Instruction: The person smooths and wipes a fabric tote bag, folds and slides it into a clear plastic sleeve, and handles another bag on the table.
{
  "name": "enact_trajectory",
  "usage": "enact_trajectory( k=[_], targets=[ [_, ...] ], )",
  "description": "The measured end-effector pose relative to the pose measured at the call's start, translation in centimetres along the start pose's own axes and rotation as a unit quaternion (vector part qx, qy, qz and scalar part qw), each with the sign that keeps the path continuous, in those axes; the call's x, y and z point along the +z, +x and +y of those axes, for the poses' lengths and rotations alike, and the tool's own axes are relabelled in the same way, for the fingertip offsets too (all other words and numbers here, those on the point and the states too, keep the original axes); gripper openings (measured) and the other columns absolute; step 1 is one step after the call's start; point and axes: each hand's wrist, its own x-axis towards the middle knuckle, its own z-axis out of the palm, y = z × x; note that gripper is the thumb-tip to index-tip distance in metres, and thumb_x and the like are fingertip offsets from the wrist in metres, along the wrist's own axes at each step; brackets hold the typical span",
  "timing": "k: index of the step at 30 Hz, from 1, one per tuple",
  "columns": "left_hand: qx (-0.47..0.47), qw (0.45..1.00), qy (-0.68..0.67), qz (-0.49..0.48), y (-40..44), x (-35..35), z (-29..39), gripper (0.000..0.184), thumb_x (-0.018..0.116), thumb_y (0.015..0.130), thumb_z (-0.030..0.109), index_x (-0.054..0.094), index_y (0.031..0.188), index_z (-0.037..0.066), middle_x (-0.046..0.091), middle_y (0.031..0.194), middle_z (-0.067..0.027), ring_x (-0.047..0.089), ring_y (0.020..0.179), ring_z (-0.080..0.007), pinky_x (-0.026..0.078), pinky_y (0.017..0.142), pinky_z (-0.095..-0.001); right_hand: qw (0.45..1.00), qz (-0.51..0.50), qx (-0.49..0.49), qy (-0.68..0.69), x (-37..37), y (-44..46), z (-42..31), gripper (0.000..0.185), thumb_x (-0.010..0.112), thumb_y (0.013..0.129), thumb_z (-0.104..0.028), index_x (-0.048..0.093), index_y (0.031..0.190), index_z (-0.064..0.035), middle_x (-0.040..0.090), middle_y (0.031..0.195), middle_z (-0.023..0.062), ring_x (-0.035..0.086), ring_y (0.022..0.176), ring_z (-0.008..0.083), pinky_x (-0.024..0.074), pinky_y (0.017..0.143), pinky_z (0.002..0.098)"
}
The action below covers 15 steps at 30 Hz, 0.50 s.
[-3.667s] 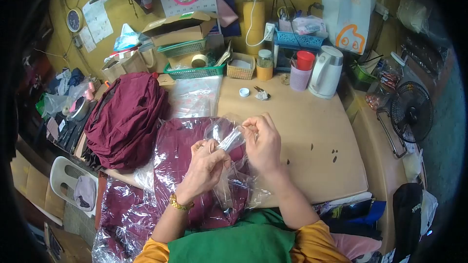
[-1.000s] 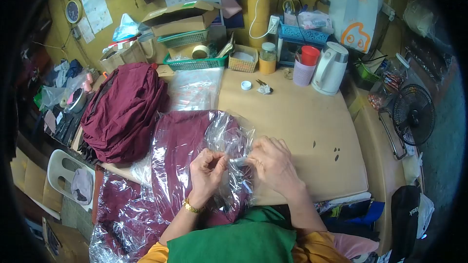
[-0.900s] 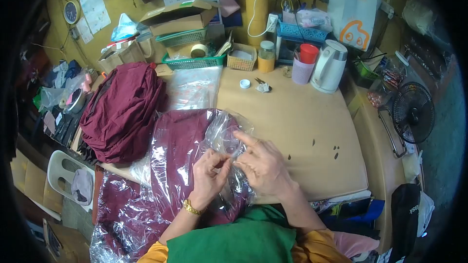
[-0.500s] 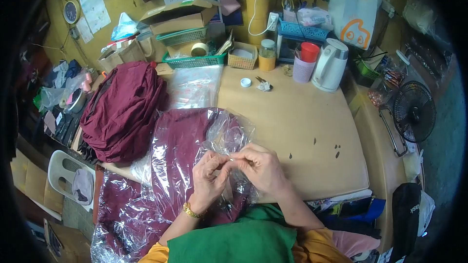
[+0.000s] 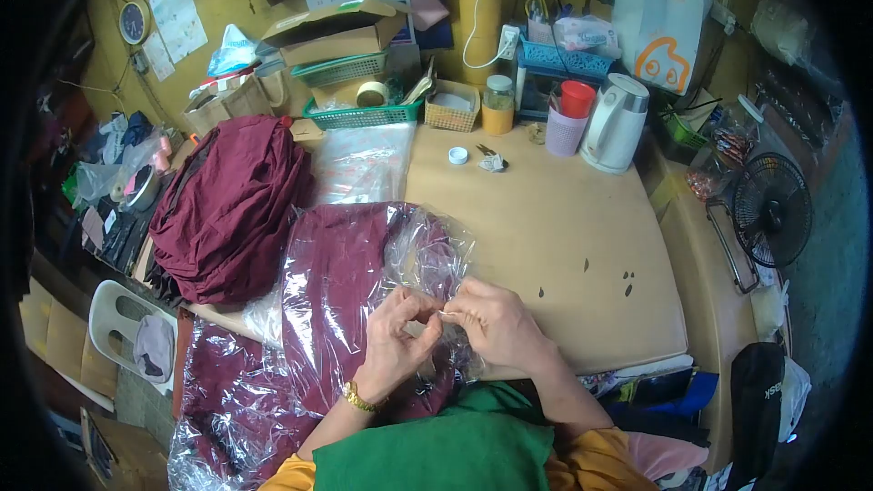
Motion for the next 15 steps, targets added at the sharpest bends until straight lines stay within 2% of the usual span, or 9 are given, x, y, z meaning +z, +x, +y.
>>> enact_trajectory(
  k=[2, 4, 7, 8, 10, 12, 13, 14, 15],
  targets=[
    [0.020, 1.000, -0.009, 0.005, 0.0, 0.0, -0.1, 0.016, 0.071, 0.080, 0.002, 0.069, 0.096, 0.003, 0.064, 0.084, -0.0114, 0.065, 0.072, -0.0245, 0.052, 0.063, -0.0341, 0.999, 0.023, 0.038, 0.009, 0.1, 0.0, -0.2, 0.007, 0.067, 0.085, -0.002, 0.068, 0.092, -0.0014, 0.060, 0.080, 0.0115, 0.062, 0.070, 0.0295, 0.0486, 0.062, 0.0374],
    [-0.005, 1.000, 0.000, -0.002, 0.1, -0.2, -0.2, 0.015, 0.071, 0.080, 0.002, 0.069, 0.095, 0.003, 0.064, 0.085, -0.0116, 0.066, 0.073, -0.0246, 0.053, 0.064, -0.0342, 0.996, 0.044, 0.075, 0.018, 0.4, -0.1, -0.6, 0.007, 0.067, 0.086, -0.001, 0.068, 0.092, -0.0016, 0.059, 0.079, 0.0117, 0.062, 0.069, 0.0299, 0.0481, 0.061, 0.0373],
    [0.017, 1.000, 0.019, 0.001, 0.1, -0.3, 0.1, 0.020, 0.072, 0.079, 0.000, 0.068, 0.098, 0.003, 0.063, 0.085, -0.0118, 0.066, 0.073, -0.0242, 0.053, 0.064, -0.0340, 0.995, 0.092, 0.041, 0.008, 0.5, -0.2, -1.0, 0.004, 0.067, 0.086, -0.002, 0.067, 0.090, -0.0013, 0.061, 0.080, 0.0119, 0.062, 0.069, 0.0281, 0.0484, 0.062, 0.0367],
    [0.017, 1.000, 0.019, 0.000, 0.0, -0.2, 0.4, 0.020, 0.072, 0.079, 0.000, 0.068, 0.098, 0.003, 0.063, 0.085, -0.0118, 0.066, 0.073, -0.0242, 0.053, 0.064, -0.0340, 0.994, 0.095, 0.000, -0.045, 0.5, -0.2, -0.6, 0.004, 0.067, 0.086, -0.003, 0.067, 0.089, -0.0015, 0.061, 0.081, 0.0123, 0.062, 0.068, 0.0273, 0.0486, 0.062, 0.0361],
    [-0.071, 0.996, -0.059, 0.017, -0.1, 0.2, 0.9, 0.023, 0.071, 0.077, -0.004, 0.067, 0.100, 0.001, 0.066, 0.087, -0.0102, 0.067, 0.076, -0.0192, 0.055, 0.071, -0.0296, 0.989, 0.099, -0.040, -0.099, 0.5, -0.3, 0.0, 0.004, 0.067, 0.087, -0.005, 0.066, 0.089, -0.0017, 0.062, 0.082, 0.0126, 0.061, 0.067, 0.0265, 0.0488, 0.063, 0.0355],
    [-0.049, 0.998, -0.047, 0.006, -0.3, 0.3, 0.2, 0.028, 0.070, 0.078, -0.005, 0.067, 0.105, 0.003, 0.065, 0.088, -0.0102, 0.068, 0.077, -0.0209, 0.055, 0.070, -0.0306, 1.000, 0.016, 0.006, -0.025, 0.4, -0.4, 0.7, 0.008, 0.066, 0.092, -0.009, 0.064, 0.090, -0.0021, 0.060, 0.077, 0.0053, 0.057, 0.065, 0.0191, 0.0472, 0.062, 0.0315],
    [-0.029, 0.999, -0.035, -0.003, -0.3, 0.3, -0.1, 0.033, 0.070, 0.078, -0.006, 0.067, 0.109, 0.005, 0.065, 0.090, -0.0103, 0.068, 0.079, -0.0226, 0.056, 0.069, -0.0316, 1.000, 0.016, 0.006, -0.025, 0.5, -0.5, 1.6, 0.008, 0.066, 0.092, -0.009, 0.064, 0.090, -0.0021, 0.060, 0.077, 0.0053, 0.057, 0.065, 0.0191, 0.0472, 0.062, 0.0315],
    [-0.028, 0.999, -0.035, -0.003, -0.2, 0.4, 0.1, 0.033, 0.070, 0.078, -0.006, 0.067, 0.109, 0.005, 0.065, 0.090, -0.0103, 0.068, 0.079, -0.0226, 0.056, 0.069, -0.0316, 0.979, -0.048, 0.088, 0.177, 0.6, -0.5, 2.8, 0.010, 0.065, 0.094, -0.012, 0.063, 0.092, -0.0028, 0.057, 0.077, 0.0010, 0.054, 0.064, 0.0143, 0.0449, 0.061, 0.0280],
    [0.029, 0.999, -0.031, 0.010, 0.2, 0.4, 0.3, 0.035, 0.072, 0.078, -0.005, 0.067, 0.112, 0.006, 0.064, 0.094, -0.0098, 0.068, 0.079, -0.0227, 0.056, 0.070, -0.0318, 0.908, -0.110, 0.165, 0.370, 0.5, -0.4, 3.4, 0.013, 0.064, 0.097, -0.015, 0.063, 0.093, -0.0034, 0.054, 0.076, -0.0033, 0.051, 0.064, 0.0095, 0.0427, 0.060, 0.0246]
  ],
)
